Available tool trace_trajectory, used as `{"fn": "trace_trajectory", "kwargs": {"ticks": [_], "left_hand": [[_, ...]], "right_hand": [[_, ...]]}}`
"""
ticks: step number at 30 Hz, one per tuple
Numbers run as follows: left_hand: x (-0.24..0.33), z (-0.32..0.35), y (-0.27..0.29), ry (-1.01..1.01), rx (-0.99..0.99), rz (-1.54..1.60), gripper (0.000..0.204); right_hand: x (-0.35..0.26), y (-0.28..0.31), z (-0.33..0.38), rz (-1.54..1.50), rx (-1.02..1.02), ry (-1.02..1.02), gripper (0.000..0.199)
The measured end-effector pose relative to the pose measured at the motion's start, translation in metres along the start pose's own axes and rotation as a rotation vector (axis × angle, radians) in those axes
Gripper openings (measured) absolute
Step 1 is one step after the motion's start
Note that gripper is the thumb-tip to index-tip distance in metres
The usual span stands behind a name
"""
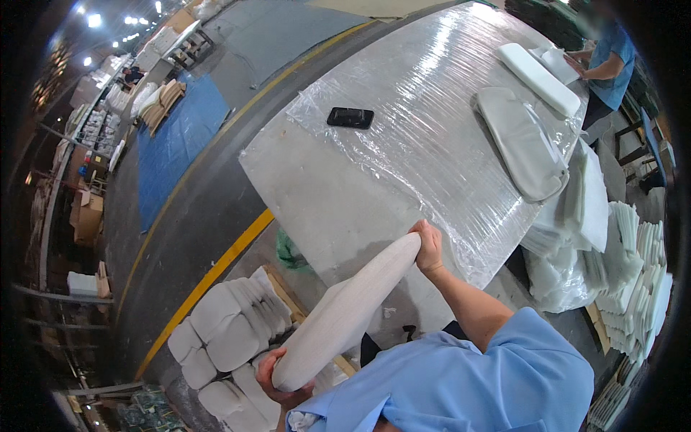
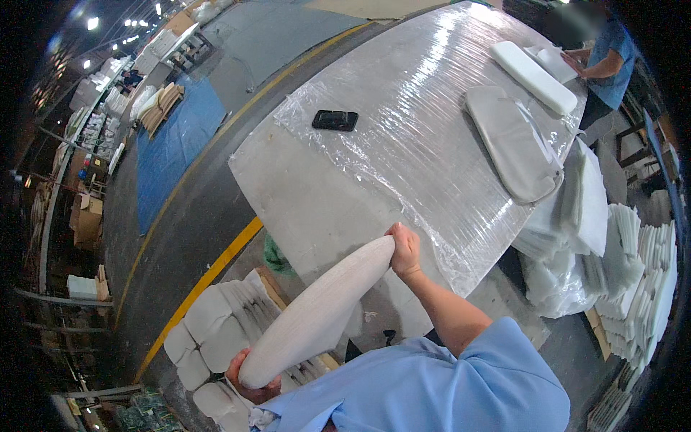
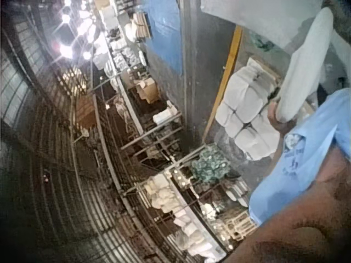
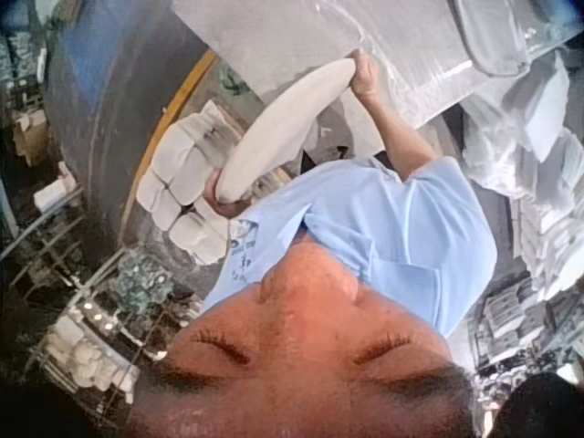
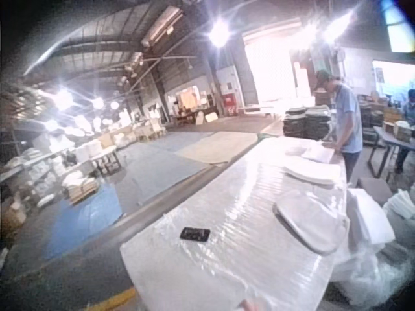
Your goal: The person repeatedly inserts white foam inserts into grey fabric covers at a worktable, then places the finished cushions onto a nearby stack. The person handles the foam and covers by hand without using tools.
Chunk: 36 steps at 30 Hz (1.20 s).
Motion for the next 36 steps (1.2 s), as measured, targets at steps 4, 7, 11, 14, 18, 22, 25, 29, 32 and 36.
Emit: {"fn": "trace_trajectory", "kwargs": {"ticks": [4, 7, 11, 14, 18, 22, 25, 29, 32, 36], "left_hand": [[-0.013, 0.015, 0.004, 0.142, -0.011, 0.152, 0.082], [-0.03, 0.033, 0.018, 0.37, 0.057, 0.039, 0.085], [-0.052, 0.036, -0.002, 0.732, 0.215, 0.264, 0.082], [-0.072, 0.059, -0.005, 0.951, 0.255, 0.322, 0.079], [-0.07, 0.091, -0.022, 1.263, 0.144, 0.72, 0.069], [-0.067, 0.107, -0.063, 1.524, -0.208, 0.79, 0.05], [-0.049, 0.114, -0.093, 1.375, -0.464, 0.741, 0.045], [-0.028, 0.123, -0.131, 1.398, -0.691, 0.855, 0.053], [-0.012, 0.135, -0.151, 2.034, -0.888, 1.454, 0.059], [-0.002, 0.129, -0.158, 1.606, -1.218, 1.093, 0.068]], "right_hand": [[0.011, -0.018, -0.004, -0.074, 0.001, -0.014, 0.063], [0.021, -0.043, -0.006, -0.131, -0.009, -0.104, 0.061], [0.048, -0.069, 0.0, -0.014, -0.061, -0.198, 0.061], [0.028, -0.077, -0.01, 0.292, -0.376, -0.244, 0.061], [-0.03, -0.047, -0.041, 0.007, -0.758, -0.67, 0.049], [-0.098, 0.003, -0.077, -0.137, -0.857, -0.532, 0.045], [-0.136, 0.012, -0.082, -0.316, -0.908, -0.406, 0.058], [-0.148, 0.027, -0.091, -0.138, -0.805, -0.16, 0.084], [-0.135, 0.035, -0.105, -0.011, -0.711, -0.06, 0.078], [-0.103, 0.05, -0.118, 0.177, -0.596, -0.064, 0.064]]}}
Point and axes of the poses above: each hand's wrist, its own z-axis away from the middle knuckle, its own y-axis out of the back of the hand, x = y × z, the point moved 5 cm from there along -z, towards the middle knuckle, and after that the axes turned 6 degrees about x, right-handed, at the moved point
